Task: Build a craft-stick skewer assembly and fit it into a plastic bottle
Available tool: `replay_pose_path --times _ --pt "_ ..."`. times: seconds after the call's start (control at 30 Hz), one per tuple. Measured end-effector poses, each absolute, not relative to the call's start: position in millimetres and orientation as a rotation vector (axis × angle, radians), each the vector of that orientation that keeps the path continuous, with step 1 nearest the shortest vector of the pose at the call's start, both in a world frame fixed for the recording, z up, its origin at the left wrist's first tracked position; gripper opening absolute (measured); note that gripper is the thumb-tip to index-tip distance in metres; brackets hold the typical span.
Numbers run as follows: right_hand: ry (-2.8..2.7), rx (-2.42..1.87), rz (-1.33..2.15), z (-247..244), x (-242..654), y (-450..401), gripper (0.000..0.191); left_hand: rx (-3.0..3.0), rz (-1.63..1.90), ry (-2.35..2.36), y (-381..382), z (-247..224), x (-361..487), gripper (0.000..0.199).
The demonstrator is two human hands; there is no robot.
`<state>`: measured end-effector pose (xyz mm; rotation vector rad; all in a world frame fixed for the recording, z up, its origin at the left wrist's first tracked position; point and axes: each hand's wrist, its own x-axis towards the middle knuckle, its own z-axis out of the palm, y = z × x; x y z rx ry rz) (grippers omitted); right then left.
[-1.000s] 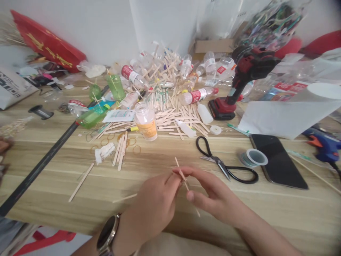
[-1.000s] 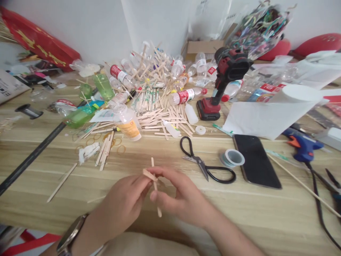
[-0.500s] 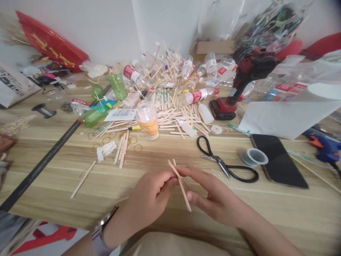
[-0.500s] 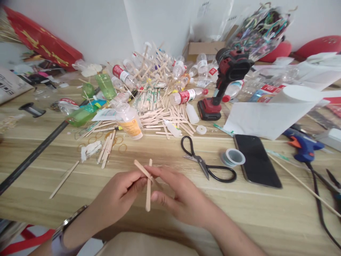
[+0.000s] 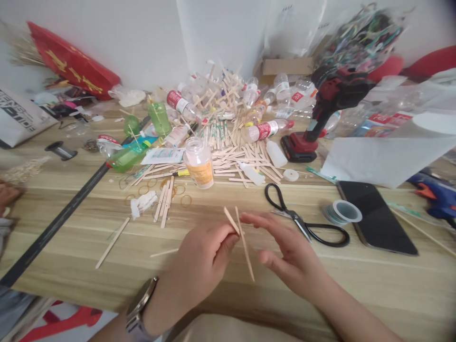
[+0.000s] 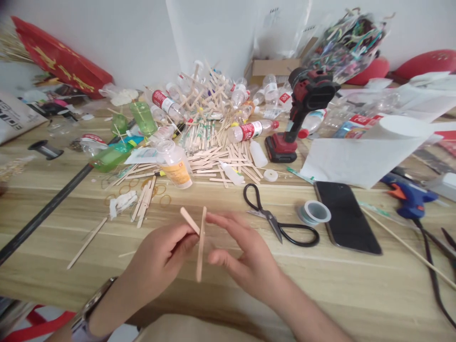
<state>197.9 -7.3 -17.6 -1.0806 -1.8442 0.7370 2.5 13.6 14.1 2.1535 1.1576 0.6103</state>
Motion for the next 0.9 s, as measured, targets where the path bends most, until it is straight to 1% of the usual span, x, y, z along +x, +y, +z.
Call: replay_pose_path --times 0.07,0.17,0.37,0.5,0.67,0.9 --pt "-1.878 -1.046 0.769 -17 198 -7 0.066 2.135 0.575 1.128 14 12 4 0.021" --pt "-1.925 -1.043 0.785 -17 198 -5 0.073 2.126 0.517 1.057 16 9 5 0.022" --pt "-1.963 -1.015 0.773 -23 199 -3 0.075 2.222 0.537 1.019 18 0 6 0.023" --pt "-1.929 -1.054 0.826 -32 197 -5 0.070 2.326 0.597 0.998 18 -2 7 0.022" --pt "-1.857 -1.055 0.888 -40 193 -7 0.074 2.491 0.526 1.033 17 -8 6 0.022" --pt "-1.832 -1.072 0.941 -42 189 -8 0.069 2.710 0.451 1.096 14 -12 5 0.027"
